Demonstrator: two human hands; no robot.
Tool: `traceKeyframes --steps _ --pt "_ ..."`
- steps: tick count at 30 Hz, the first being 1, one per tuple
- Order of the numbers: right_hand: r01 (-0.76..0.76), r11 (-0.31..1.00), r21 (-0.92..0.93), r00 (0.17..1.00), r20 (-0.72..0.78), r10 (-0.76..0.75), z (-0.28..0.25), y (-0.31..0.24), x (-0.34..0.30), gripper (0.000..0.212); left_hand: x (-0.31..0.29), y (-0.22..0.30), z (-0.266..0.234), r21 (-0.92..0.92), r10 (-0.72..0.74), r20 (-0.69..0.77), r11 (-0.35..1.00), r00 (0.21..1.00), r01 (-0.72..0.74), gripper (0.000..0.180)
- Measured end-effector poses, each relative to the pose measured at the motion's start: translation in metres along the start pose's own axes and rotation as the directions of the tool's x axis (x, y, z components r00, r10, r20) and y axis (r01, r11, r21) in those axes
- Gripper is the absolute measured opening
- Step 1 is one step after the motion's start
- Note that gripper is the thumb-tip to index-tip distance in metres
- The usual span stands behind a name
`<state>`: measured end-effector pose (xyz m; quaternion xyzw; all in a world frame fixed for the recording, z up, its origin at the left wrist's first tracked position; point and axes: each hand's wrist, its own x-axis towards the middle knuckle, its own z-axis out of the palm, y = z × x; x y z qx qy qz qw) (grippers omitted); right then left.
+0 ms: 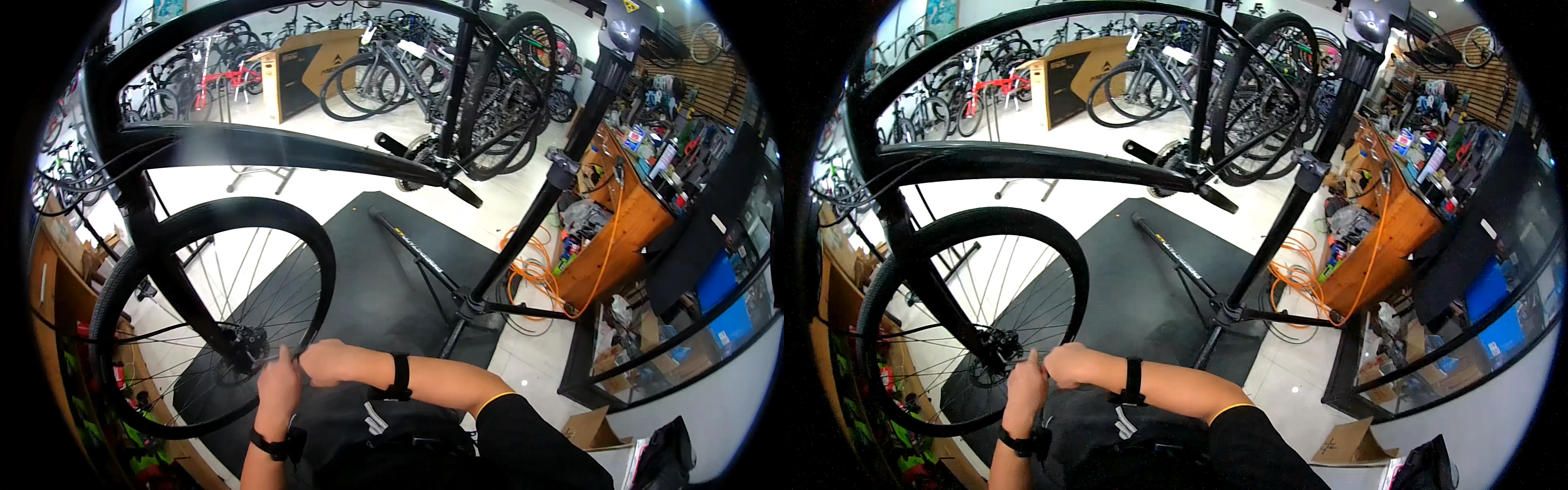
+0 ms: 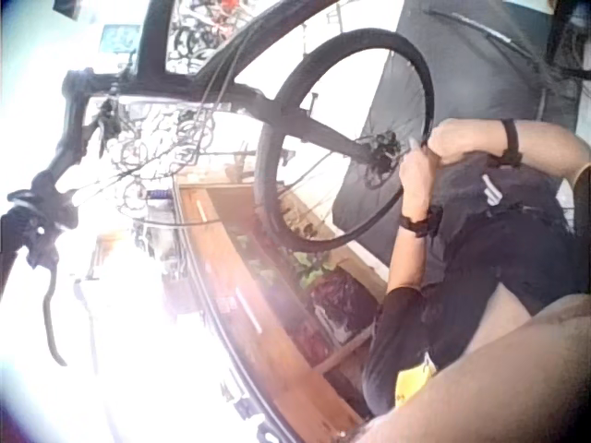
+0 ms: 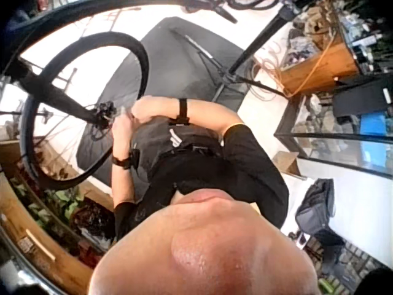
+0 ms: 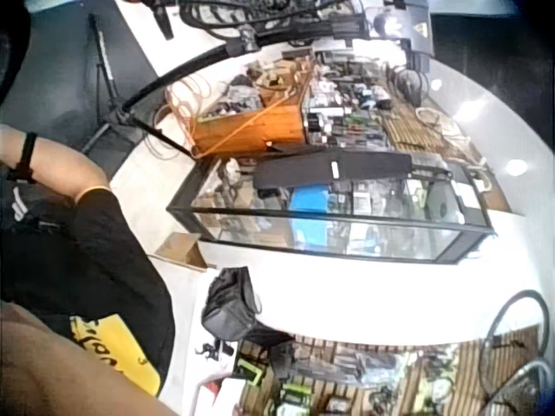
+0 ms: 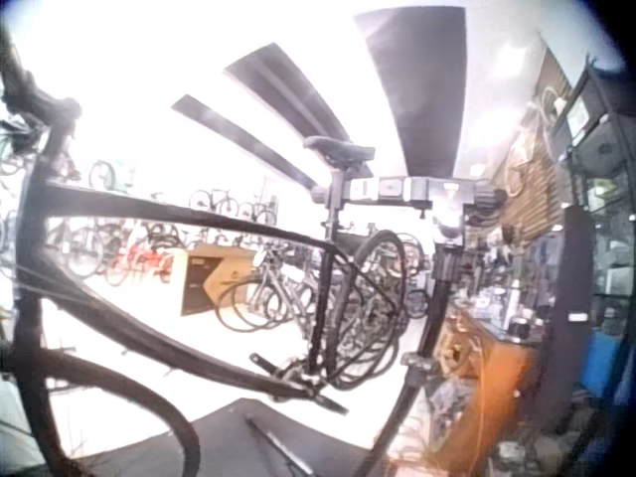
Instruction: The person mounts a bicycle frame onto a repair stand and installs the front wheel. They use a hex key to tighten the axle nuts and adjust the brake caliper, then rotate the wheel to check alignment. The person also handles a small plastic bag containing parts and adjusts the handlebar stem.
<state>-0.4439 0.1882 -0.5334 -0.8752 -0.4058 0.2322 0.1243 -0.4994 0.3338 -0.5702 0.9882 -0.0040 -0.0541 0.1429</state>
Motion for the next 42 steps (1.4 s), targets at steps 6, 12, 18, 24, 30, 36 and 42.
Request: traceKeyframes --steps 6,12,18,24,30,36,42 --pt "0.171 0.963 0.209 0.913 -0.401 -0.075 0.002 -0.013 0.013 0.033 -0.038 -0.039 0.046 -0.496 -0.256 -0.037 0.844 0.966 0.205 0.064" --pt "0.315 0.930 0.192 0.805 -0.573 -0.154 0.024 -0.042 0.036 0.034 -0.081 -0.041 0.016 -0.898 -0.503 -0.213 0.438 0.838 0.035 0.071" --pt "0.309 0.928 0.207 0.810 -0.568 -0.144 0.026 -0.040 0.052 0.022 -0.064 -0.014 -0.023 -0.678 -0.244 -0.581 0.673 0.777 -0.295 0.072" --pt "0.474 0.538 0.697 0.880 -0.376 -0.290 0.020 -0.012 0.039 0.036 -0.024 0.013 -0.067 -0.602 0.017 -0.378 0.756 0.926 -0.259 0.053" --pt "0.186 0.967 0.172 0.983 -0.028 -0.184 0.059 0.031 0.042 0.024 0.007 0.009 -0.030 -0.351 0.095 -0.196 0.923 0.976 -0.160 0.047" --pt "-0.062 0.994 0.087 0.998 -0.018 0.064 0.031 0.004 0.007 0.020 -0.017 -0.034 0.066 -0.385 -0.204 -0.003 0.904 0.979 0.187 0.068" --pt "0.100 0.980 0.169 0.959 -0.279 -0.050 0.011 -0.012 0.013 0.029 -0.074 -0.053 0.036 -0.934 -0.550 -0.087 0.334 0.830 0.124 0.074"
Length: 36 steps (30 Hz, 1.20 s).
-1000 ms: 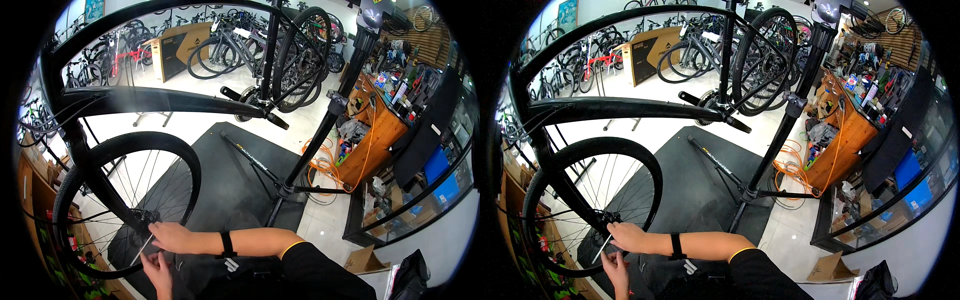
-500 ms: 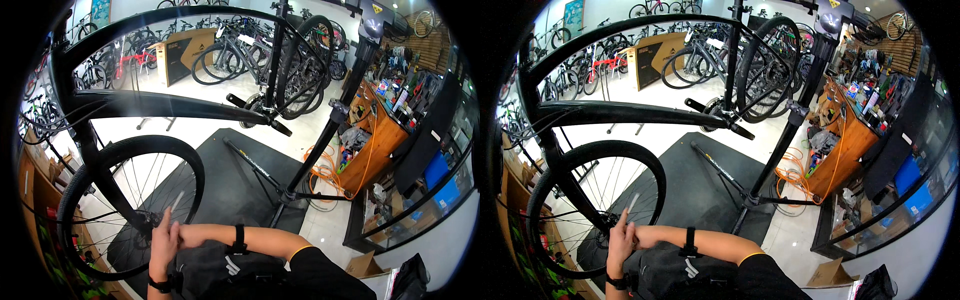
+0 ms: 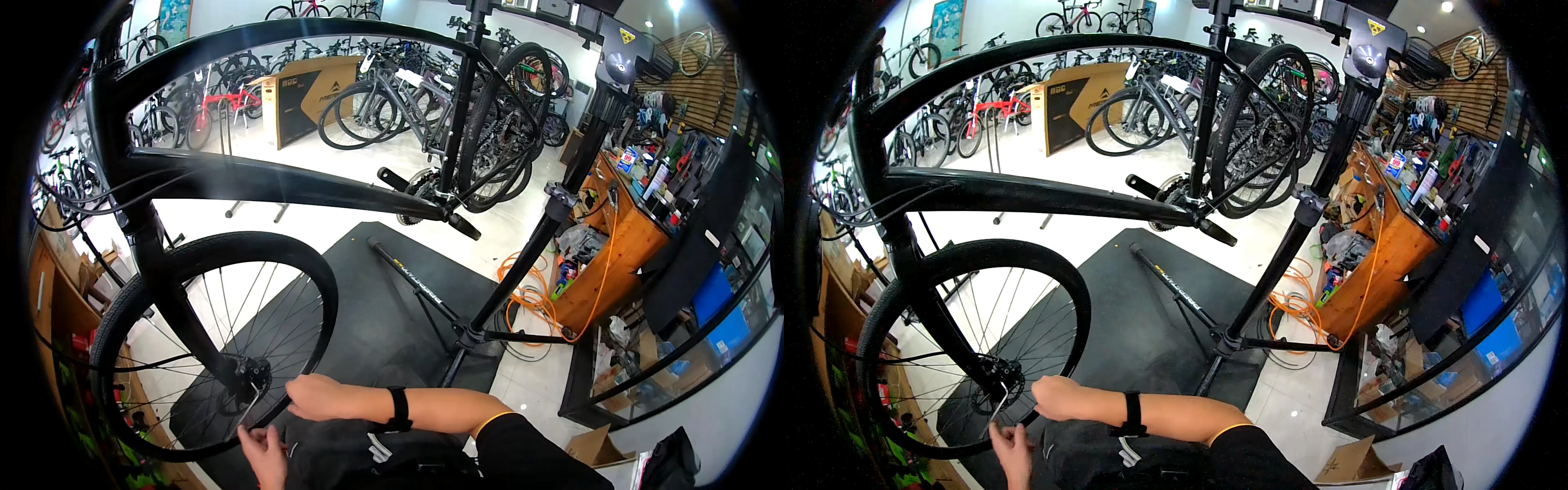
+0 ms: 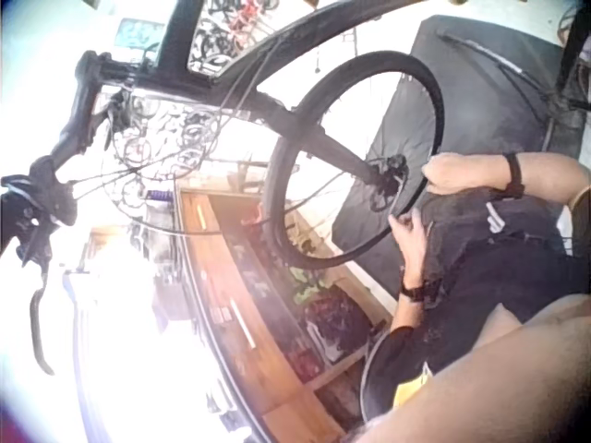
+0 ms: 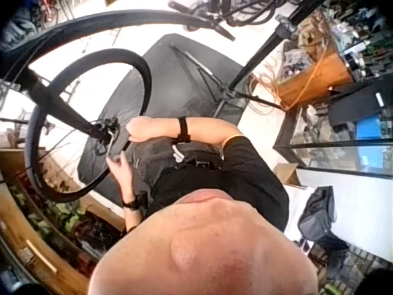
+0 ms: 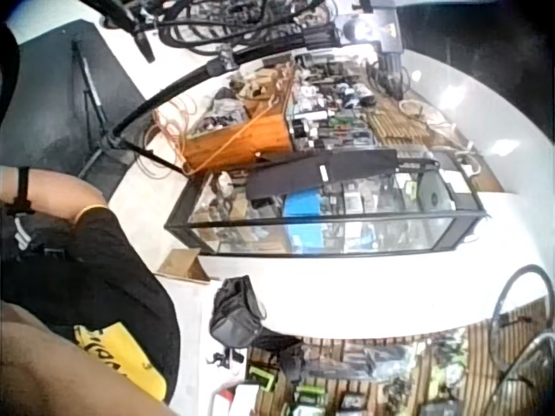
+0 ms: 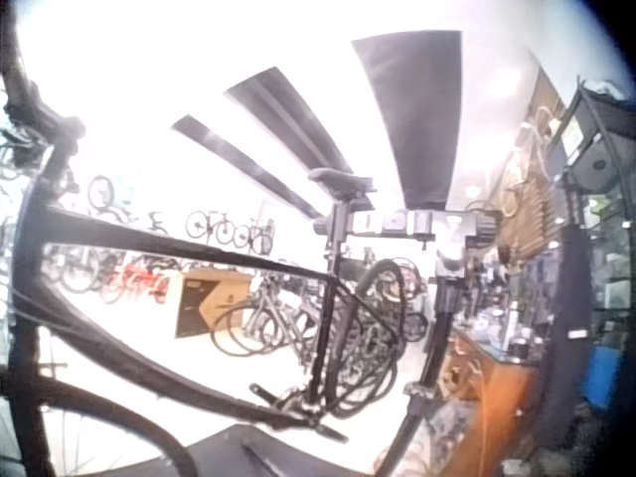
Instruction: The person mounts a bicycle frame onto a repair stand and installs the front wheel. They use a hex key to tighten the axle nuts and adjust the brake caliper, then rotate the wheel to check alignment. The person also handles a small plastic bag containing parts and adjusts the handlebar stem.
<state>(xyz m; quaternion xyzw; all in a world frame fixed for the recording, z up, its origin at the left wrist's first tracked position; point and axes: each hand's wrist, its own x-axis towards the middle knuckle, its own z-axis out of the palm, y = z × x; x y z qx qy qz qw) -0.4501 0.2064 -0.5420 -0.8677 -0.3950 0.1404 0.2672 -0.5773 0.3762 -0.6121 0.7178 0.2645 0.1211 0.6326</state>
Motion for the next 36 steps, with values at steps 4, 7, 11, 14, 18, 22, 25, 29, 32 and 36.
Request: traceKeyframes --steps 4,7,11,14,18,22,25,29,32,36 --pt "0.024 0.999 0.036 0.998 0.061 -0.026 0.009 0.000 0.009 0.033 -0.016 0.062 0.009 -0.129 0.387 -0.157 0.904 0.909 -0.408 0.077" --pt "-0.003 0.998 0.065 0.980 0.196 -0.010 0.003 0.005 0.005 0.036 -0.008 0.094 0.022 0.051 0.516 0.019 0.855 0.856 -0.516 0.077" --pt "-0.035 0.999 0.028 0.951 0.308 0.025 0.011 0.026 -0.006 0.041 0.007 0.117 0.055 0.183 0.492 0.268 0.818 0.828 -0.545 0.079" --pt "0.015 0.999 -0.040 0.874 0.486 0.006 0.010 0.024 -0.012 0.043 0.019 0.125 0.074 0.313 0.343 0.456 0.803 0.821 -0.508 0.075" --pt "-0.034 0.998 -0.061 0.761 0.646 0.065 0.033 0.032 -0.010 0.038 0.055 0.060 0.097 0.496 0.214 0.583 0.670 0.783 -0.553 0.073" --pt "0.002 0.998 -0.067 0.899 0.436 0.027 0.007 0.010 -0.022 0.035 0.058 -0.056 0.062 0.550 0.249 0.440 0.685 0.863 -0.478 0.082" --pt "-0.017 0.995 -0.100 0.963 0.266 0.043 -0.007 0.004 -0.021 0.033 0.004 0.020 0.029 0.244 -0.135 0.290 0.968 0.948 0.063 0.083" --pt "-0.003 0.996 -0.091 0.928 0.372 0.036 0.002 0.002 -0.012 0.036 -0.030 0.050 0.016 -0.069 0.148 -0.032 0.986 0.988 -0.150 0.080" --pt "-0.028 0.997 -0.066 0.874 0.482 0.056 0.015 0.005 -0.007 0.038 -0.020 0.073 0.026 -0.020 0.413 -0.052 0.910 0.909 -0.415 0.081" --pt "-0.047 0.997 -0.054 0.877 0.475 0.067 0.008 -0.001 -0.009 0.042 -0.001 0.112 0.054 0.108 0.507 0.113 0.849 0.855 -0.518 0.080"
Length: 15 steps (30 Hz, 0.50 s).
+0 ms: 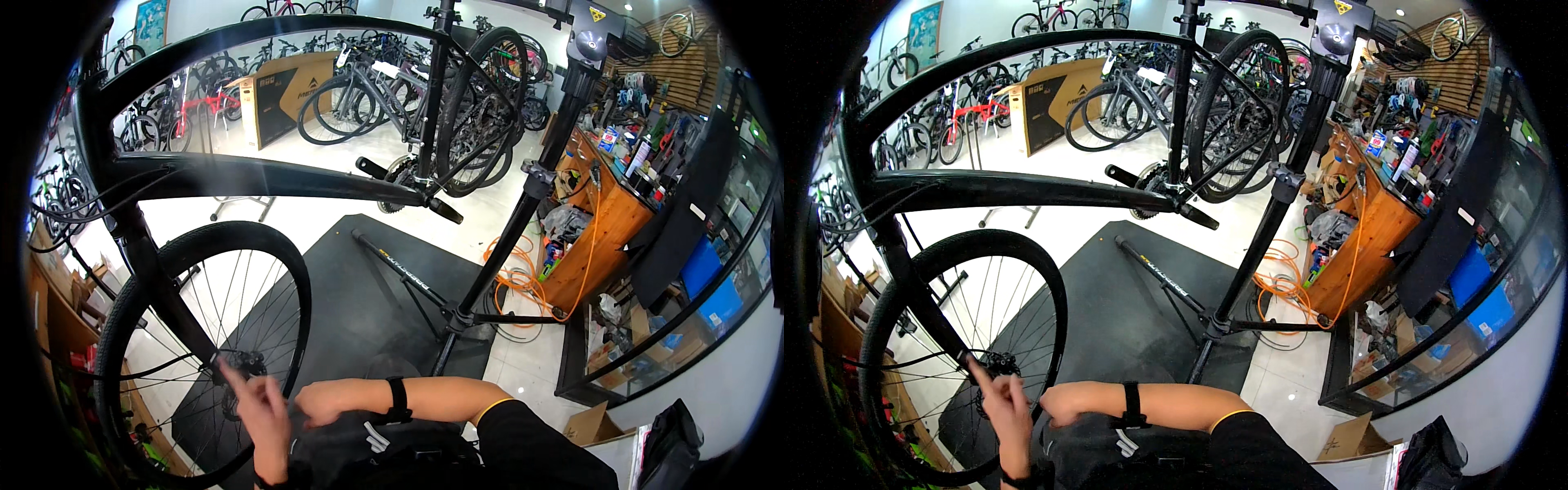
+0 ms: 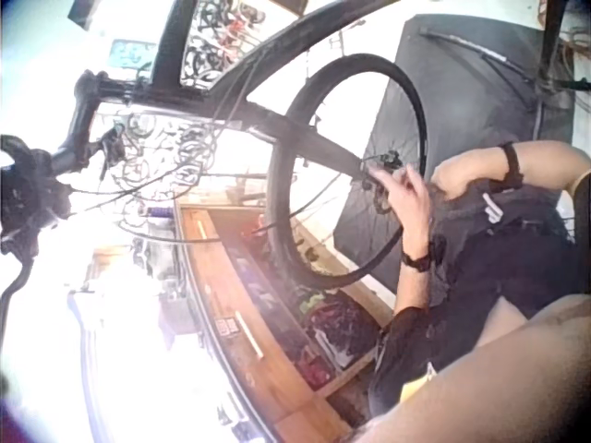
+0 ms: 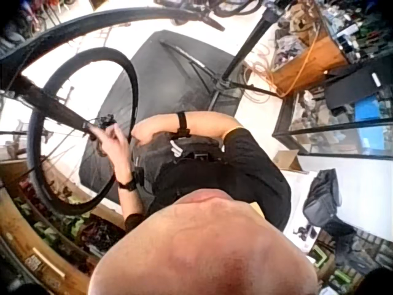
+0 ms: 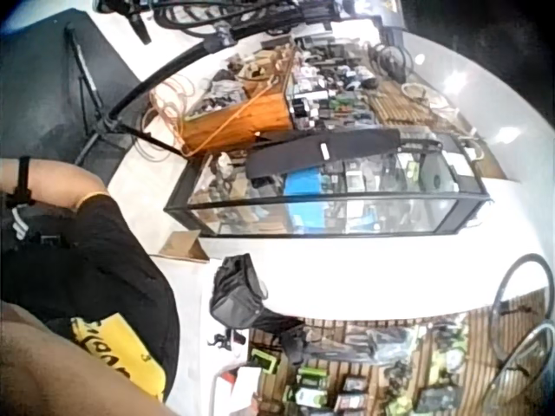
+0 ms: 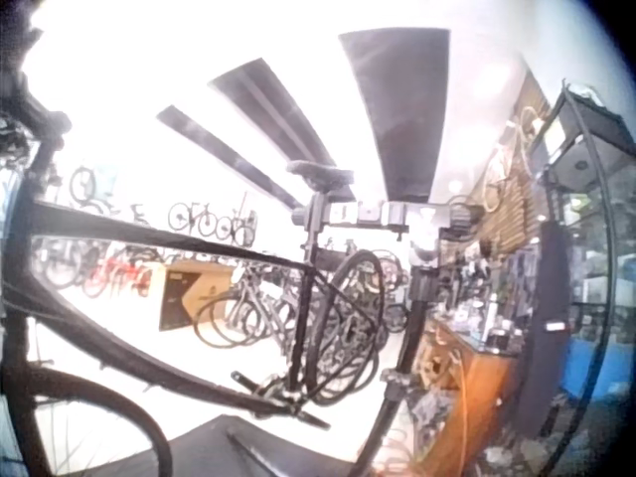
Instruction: The person mounts a bicycle frame onto a repair stand and installs the front wheel. They use a hex key to tighten the axle nuts and adjust the brake caliper, then rotate the wheel to check alignment. The person also handles a small plastic bag containing parts and adjusts the handlebar stem.
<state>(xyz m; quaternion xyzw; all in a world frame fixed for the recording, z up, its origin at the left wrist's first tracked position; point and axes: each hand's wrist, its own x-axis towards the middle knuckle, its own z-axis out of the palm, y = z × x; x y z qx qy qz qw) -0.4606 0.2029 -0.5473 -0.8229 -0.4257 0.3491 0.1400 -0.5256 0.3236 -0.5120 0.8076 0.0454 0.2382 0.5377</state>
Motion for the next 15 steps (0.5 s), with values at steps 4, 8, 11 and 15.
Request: traceKeyframes --steps 4,8,11,15 --pt "0.072 0.996 -0.060 0.997 0.017 -0.071 0.025 0.021 0.006 0.045 0.033 0.022 0.020 0.317 -0.091 0.335 0.948 0.938 -0.021 0.075" --pt "0.101 0.991 -0.090 0.981 0.175 -0.084 0.031 0.026 0.011 0.043 0.037 -0.022 0.037 0.599 -0.216 0.489 0.787 0.845 -0.146 0.071" --pt "0.060 0.994 -0.094 0.992 0.117 -0.049 0.021 0.016 0.002 0.040 0.004 -0.082 0.040 0.668 -0.269 0.395 0.740 0.878 -0.074 0.075" --pt "0.008 0.998 -0.055 0.982 -0.189 -0.019 0.002 0.003 -0.014 0.035 -0.035 -0.078 0.009 0.492 -0.350 0.293 0.853 0.890 0.173 0.087"
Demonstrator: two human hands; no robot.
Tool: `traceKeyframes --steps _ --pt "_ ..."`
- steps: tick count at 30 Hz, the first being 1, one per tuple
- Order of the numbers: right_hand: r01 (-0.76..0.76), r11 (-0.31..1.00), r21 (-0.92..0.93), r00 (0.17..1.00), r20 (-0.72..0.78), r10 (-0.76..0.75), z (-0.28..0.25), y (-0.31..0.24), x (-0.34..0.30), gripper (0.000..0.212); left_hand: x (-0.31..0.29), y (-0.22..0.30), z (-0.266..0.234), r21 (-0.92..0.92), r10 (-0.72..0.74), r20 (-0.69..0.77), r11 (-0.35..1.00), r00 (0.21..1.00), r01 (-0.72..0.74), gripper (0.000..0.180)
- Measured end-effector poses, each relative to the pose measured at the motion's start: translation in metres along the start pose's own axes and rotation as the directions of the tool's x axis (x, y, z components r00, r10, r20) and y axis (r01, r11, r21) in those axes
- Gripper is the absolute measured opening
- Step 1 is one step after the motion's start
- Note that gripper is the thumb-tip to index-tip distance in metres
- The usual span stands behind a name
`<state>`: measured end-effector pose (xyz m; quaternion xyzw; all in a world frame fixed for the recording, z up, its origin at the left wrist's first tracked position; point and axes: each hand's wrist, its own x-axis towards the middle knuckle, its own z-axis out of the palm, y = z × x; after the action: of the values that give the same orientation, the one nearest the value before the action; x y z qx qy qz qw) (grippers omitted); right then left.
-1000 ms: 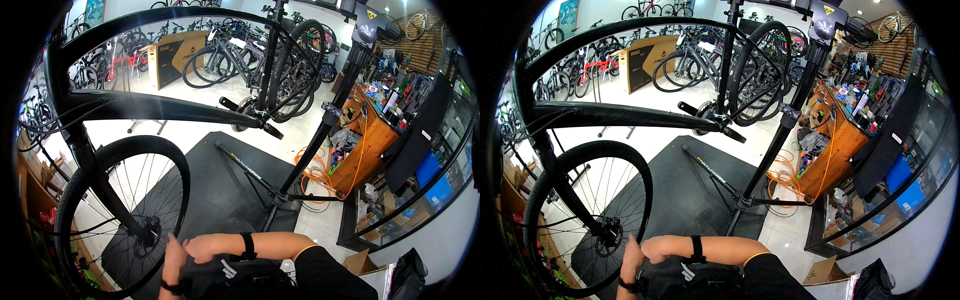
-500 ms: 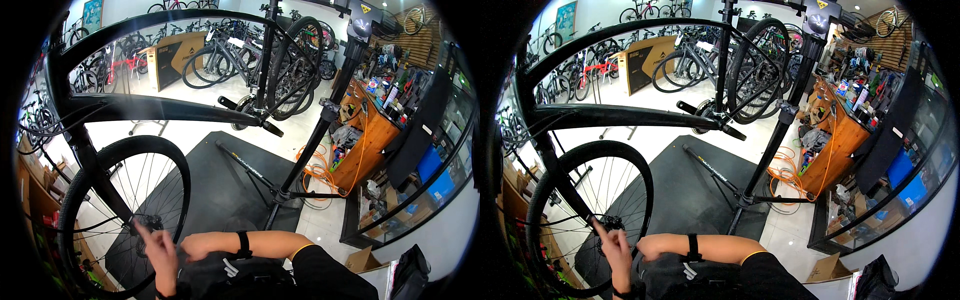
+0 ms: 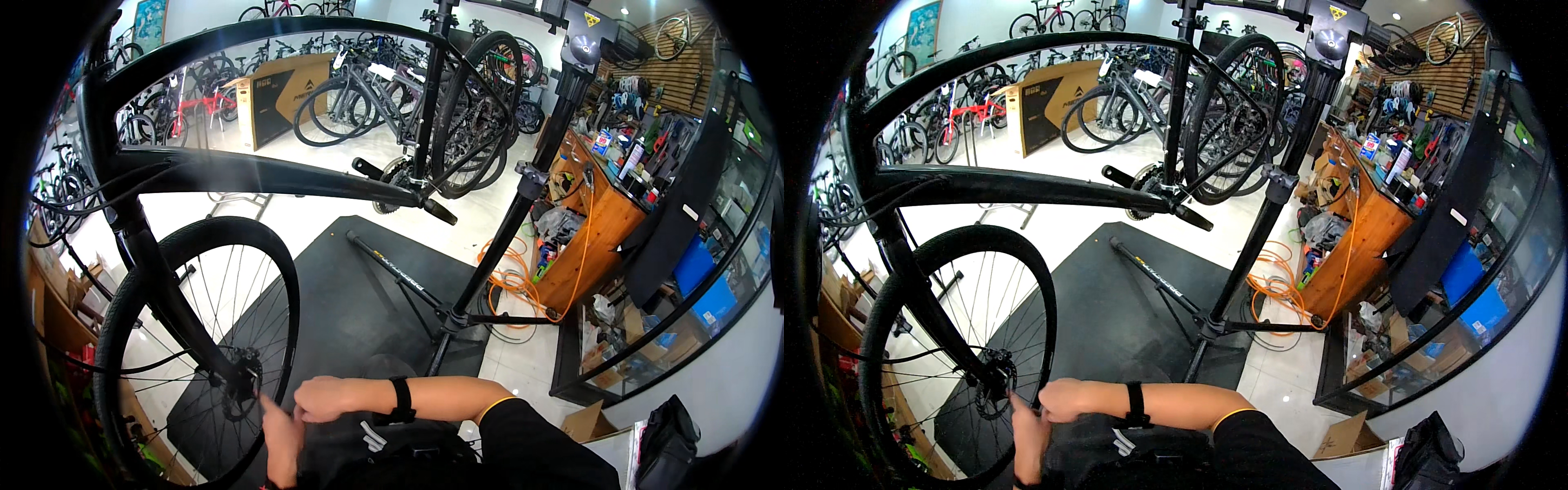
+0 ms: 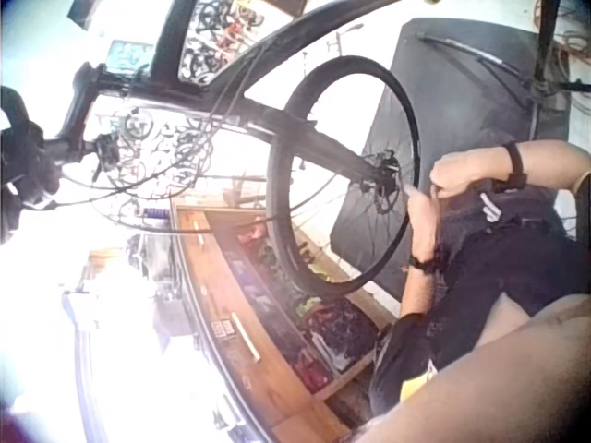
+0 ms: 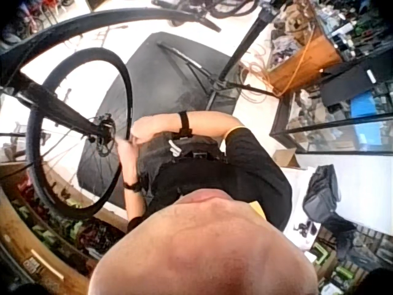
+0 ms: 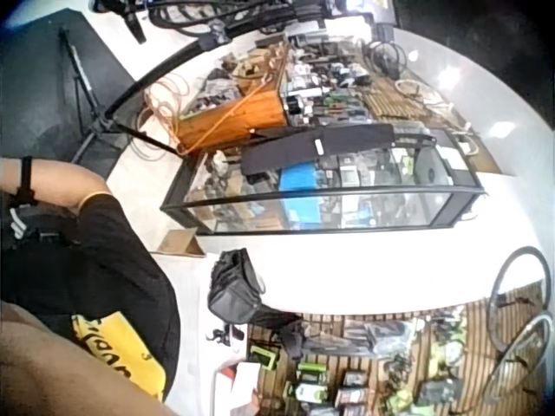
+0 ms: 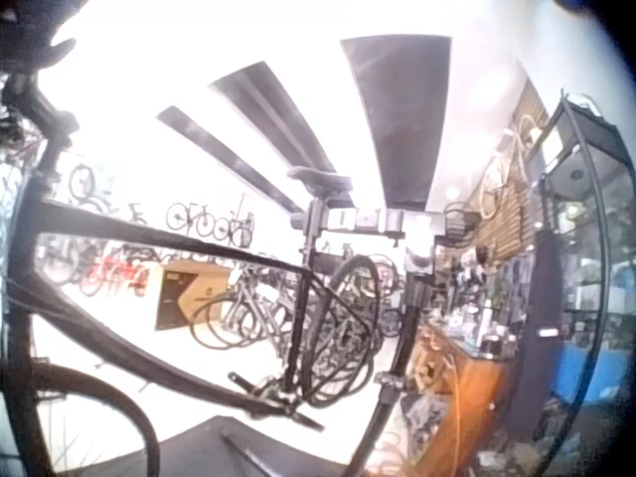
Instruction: The person mounts a bicycle frame onto a repair stand and installs the front wheel. They use a hex key to tighten the axle nuts and adjust the brake caliper, then rotate the wheel to check alignment. The person also handles a small plastic bag containing parts and adjusts the handlebar stem.
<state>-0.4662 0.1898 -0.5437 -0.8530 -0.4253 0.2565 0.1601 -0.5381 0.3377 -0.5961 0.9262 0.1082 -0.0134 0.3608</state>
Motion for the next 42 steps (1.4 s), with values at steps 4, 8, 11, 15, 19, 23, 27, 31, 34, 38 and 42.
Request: traceKeyframes --steps 4,8,11,15,19,23,27,31,34,38,42 --pt "-0.012 1.000 0.006 0.989 -0.150 0.012 -0.005 0.000 0.003 0.031 -0.043 0.024 -0.035 -0.517 -0.177 0.009 0.842 0.984 0.156 0.094" --pt "-0.048 0.999 0.000 0.999 -0.024 0.048 -0.001 -0.005 0.000 0.033 -0.048 0.033 -0.031 -0.693 -0.156 -0.177 0.721 0.972 -0.010 0.092" --pt "-0.054 0.998 0.011 0.998 -0.027 0.054 0.001 0.002 -0.001 0.035 -0.033 0.028 -0.011 -0.707 -0.111 -0.342 0.685 0.933 -0.177 0.088" --pt "-0.034 0.975 0.220 0.979 -0.188 0.077 -0.016 0.012 -0.001 0.044 -0.022 0.042 -0.003 -0.710 -0.096 -0.520 0.601 0.849 -0.367 0.070" --pt "0.346 0.914 0.212 0.782 -0.604 -0.156 -0.002 0.017 0.032 0.054 -0.011 0.029 0.007 -0.667 -0.169 -0.647 0.597 0.744 -0.445 0.059" --pt "0.371 0.913 0.171 0.780 -0.591 -0.205 0.009 -0.007 0.060 0.048 -0.007 0.003 -0.003 -0.631 -0.240 -0.704 0.643 0.669 -0.434 0.045" --pt "0.333 0.939 0.086 0.748 -0.630 -0.208 0.009 -0.009 0.068 0.038 -0.021 0.016 -0.050 -0.653 -0.320 -0.625 0.714 0.712 -0.253 0.041" --pt "0.277 0.957 0.088 0.734 -0.662 -0.152 -0.002 -0.028 0.064 0.038 0.012 -0.036 -0.054 -0.421 -0.133 -0.746 0.853 0.652 -0.308 0.027" --pt "0.296 0.950 0.097 0.662 -0.738 -0.131 0.003 -0.019 0.073 0.035 0.009 0.010 -0.061 -0.349 -0.067 -0.744 0.888 0.664 -0.301 0.026" --pt "0.229 0.964 0.136 0.701 -0.711 -0.066 0.005 -0.028 0.073 0.027 -0.013 0.066 -0.078 -0.228 -0.099 -0.661 0.971 0.744 -0.073 0.030" --pt "0.151 0.967 0.207 0.757 -0.653 0.022 0.005 -0.029 0.069 0.024 -0.008 0.059 -0.071 -0.221 -0.007 -0.595 0.963 0.803 -0.155 0.041"
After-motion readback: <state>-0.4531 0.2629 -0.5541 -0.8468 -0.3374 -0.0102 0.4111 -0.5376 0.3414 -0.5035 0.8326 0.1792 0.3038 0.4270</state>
